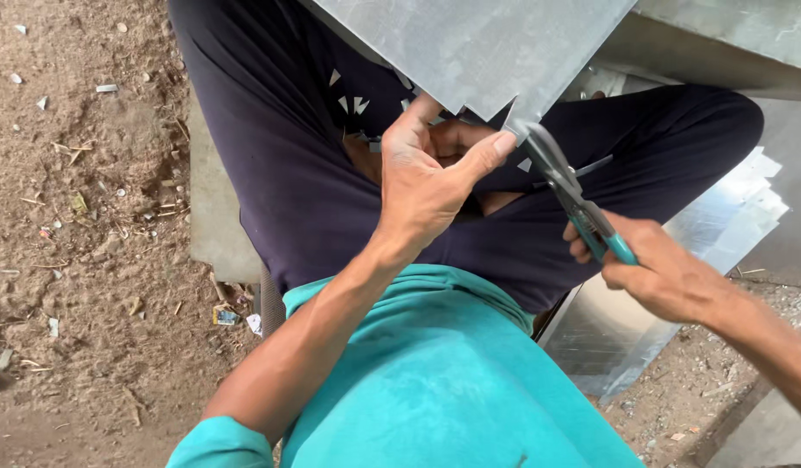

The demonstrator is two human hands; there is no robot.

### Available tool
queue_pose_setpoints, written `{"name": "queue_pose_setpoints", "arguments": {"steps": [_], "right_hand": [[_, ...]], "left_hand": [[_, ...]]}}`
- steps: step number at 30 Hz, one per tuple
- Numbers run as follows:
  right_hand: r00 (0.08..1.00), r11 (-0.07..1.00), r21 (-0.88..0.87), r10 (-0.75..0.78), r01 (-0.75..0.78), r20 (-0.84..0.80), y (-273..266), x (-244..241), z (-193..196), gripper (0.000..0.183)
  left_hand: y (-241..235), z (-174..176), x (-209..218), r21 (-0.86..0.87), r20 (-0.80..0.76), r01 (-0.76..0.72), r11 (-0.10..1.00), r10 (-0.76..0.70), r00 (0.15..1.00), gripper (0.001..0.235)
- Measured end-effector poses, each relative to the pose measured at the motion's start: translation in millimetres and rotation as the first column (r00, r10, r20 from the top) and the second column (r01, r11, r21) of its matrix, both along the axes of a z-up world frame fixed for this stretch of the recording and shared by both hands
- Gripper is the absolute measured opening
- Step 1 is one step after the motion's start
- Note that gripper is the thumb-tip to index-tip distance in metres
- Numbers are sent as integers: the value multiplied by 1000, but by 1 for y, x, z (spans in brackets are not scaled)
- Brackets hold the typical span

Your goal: The person sits cross-legged on the ground and uses tin snips to cut a large metal sheet. They repeatedly trim the edges, creating small triangular notches and removing scrap pieces that fall onto their lap.

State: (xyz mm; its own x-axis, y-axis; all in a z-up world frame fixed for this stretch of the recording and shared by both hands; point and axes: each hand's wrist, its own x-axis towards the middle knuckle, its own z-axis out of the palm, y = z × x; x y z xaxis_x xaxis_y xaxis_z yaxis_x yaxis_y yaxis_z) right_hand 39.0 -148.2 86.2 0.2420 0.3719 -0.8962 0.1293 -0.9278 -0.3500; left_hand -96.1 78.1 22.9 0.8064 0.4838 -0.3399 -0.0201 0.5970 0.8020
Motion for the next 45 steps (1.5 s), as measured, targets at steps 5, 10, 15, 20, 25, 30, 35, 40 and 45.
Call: {"name": "queue_pose_setpoints", "arguments": {"steps": [5, 10, 15, 20, 25, 30, 35, 40, 45], "right_hand": [[987, 986, 63, 152, -154, 48, 16, 17, 8, 48], [942, 959, -63, 284, -277, 180, -13, 30, -14, 20], [881, 906, 221, 253, -361, 400, -70, 24, -75, 18], [972, 980, 98, -187, 174, 145, -119, -23, -115, 19], [908, 888, 215, -419, 405, 19, -121, -80, -126, 23], [871, 817, 314, -485, 483, -79, -93, -109, -108, 18], [684, 591, 349, -669, 727, -291, -49, -129, -101, 21], [557, 354, 436, -617, 827, -556, -26, -142, -97, 23], [517, 220, 490, -580, 844, -629, -39, -165, -82, 26]], "left_hand": [[2, 2, 6, 4, 40, -46, 999, 46, 998, 71], [-12, -8, 0, -111, -23, -58, 992, 56, 998, 70], [37, -16, -1, 209, -59, 114, 971, -104, 993, 33], [36, 3, 60, -27, -300, -497, 867, 467, 832, 42], [-10, 59, 58, 651, 23, 410, 640, -556, 831, 27], [62, 89, 38, 997, -12, 10, 78, 21, 1000, 46], [155, 52, 94, 915, -198, 238, -325, 150, 969, 91], [142, 82, 125, 759, -647, 649, -53, 44, 761, 65], [101, 106, 119, 470, -650, 817, 335, -494, 577, 46]]}}
